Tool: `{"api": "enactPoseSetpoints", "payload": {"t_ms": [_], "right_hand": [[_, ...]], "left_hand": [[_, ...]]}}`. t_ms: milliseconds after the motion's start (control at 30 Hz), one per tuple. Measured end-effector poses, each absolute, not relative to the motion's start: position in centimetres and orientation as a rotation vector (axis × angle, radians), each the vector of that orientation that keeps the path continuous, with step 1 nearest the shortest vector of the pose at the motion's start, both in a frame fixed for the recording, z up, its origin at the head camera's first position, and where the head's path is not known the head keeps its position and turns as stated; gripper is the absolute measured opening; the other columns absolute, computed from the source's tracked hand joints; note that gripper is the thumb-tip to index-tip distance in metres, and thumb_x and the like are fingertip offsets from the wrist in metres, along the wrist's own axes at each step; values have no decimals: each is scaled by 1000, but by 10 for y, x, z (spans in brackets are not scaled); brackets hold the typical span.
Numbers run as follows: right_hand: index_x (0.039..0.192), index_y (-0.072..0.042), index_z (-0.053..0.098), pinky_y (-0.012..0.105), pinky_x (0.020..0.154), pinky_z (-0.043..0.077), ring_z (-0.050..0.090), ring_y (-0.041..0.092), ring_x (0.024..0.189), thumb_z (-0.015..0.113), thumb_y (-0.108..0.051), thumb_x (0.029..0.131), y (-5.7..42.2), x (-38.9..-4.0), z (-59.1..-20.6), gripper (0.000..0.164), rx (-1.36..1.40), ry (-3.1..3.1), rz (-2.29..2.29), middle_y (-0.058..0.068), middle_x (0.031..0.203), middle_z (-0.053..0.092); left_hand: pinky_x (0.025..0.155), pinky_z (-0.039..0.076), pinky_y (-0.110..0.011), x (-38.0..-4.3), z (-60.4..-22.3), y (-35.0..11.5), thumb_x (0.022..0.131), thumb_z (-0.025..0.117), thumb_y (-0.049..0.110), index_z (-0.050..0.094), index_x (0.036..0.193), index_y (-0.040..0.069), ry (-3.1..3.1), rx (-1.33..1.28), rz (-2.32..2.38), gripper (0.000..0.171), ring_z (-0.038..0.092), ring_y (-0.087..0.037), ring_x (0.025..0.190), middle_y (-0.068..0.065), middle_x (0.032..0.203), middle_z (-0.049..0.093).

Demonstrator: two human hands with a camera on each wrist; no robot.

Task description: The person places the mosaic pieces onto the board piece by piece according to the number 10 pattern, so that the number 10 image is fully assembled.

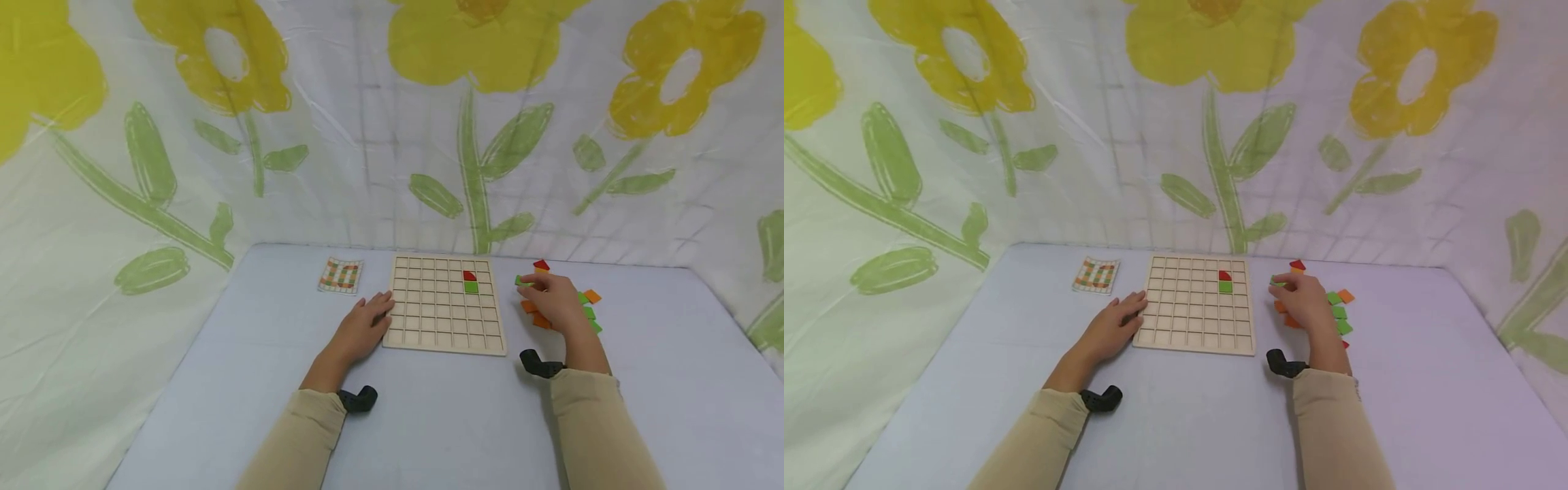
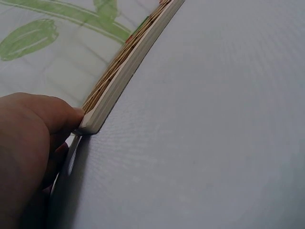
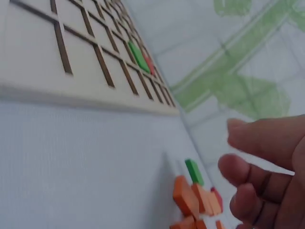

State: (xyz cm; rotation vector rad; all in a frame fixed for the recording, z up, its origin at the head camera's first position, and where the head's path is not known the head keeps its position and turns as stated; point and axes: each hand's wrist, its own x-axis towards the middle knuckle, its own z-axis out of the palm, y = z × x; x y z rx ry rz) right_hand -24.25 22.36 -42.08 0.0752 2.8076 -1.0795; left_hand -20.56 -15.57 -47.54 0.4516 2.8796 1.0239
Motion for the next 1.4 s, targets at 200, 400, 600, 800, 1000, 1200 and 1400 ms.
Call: {"api": "enactPoseSetpoints", "payload": {"t_ms": [200,400,600,800,1000,1200,1400], "right_hand": [[128,-5,63,37,77,49,55,31,98,64,-38,94,236,-243,-428,48,78,2820,-879,21,117,60],[125,-3,64,33,71,47,53,29,92,69,-40,89,236,-245,-427,52,83,2797,-803,20,111,59],[122,-1,66,29,66,43,52,28,87,71,-38,88,233,-245,-428,50,76,2816,-799,18,106,58],[114,-3,63,30,69,43,52,28,89,72,-35,88,230,-245,-432,43,-3,2881,-830,15,102,56],[113,-5,62,33,72,47,55,30,94,73,-30,88,226,-246,-430,36,0,2872,-896,17,107,59],[114,-10,65,29,67,50,60,25,88,72,-33,89,221,-247,-429,35,40,2829,-1056,16,110,67],[113,-11,67,30,70,49,56,29,96,72,-35,88,194,-253,-430,35,118,2752,-1171,17,114,66]], "left_hand": [[126,14,-37,-204,-475,-158,103,51,24,52,144,12,2876,431,1031,43,32,-15,146,4,156,39],[126,13,-36,-204,-473,-161,103,51,25,52,144,12,2876,424,1044,43,31,-15,147,4,156,39],[126,12,-36,-204,-472,-162,103,51,25,51,144,13,2868,414,1039,43,31,-14,147,5,156,38],[126,12,-37,-206,-473,-162,103,51,26,51,145,13,2863,425,1045,44,31,-14,147,5,156,38],[127,11,-36,-209,-474,-160,103,51,27,50,145,13,2860,429,1039,44,30,-14,147,6,156,38],[127,11,-36,-210,-475,-158,103,51,26,51,145,13,2854,424,1040,44,30,-13,147,6,156,38],[127,12,-37,-207,-476,-154,103,51,25,51,144,12,2841,441,1065,43,31,-14,147,5,156,39]]}}
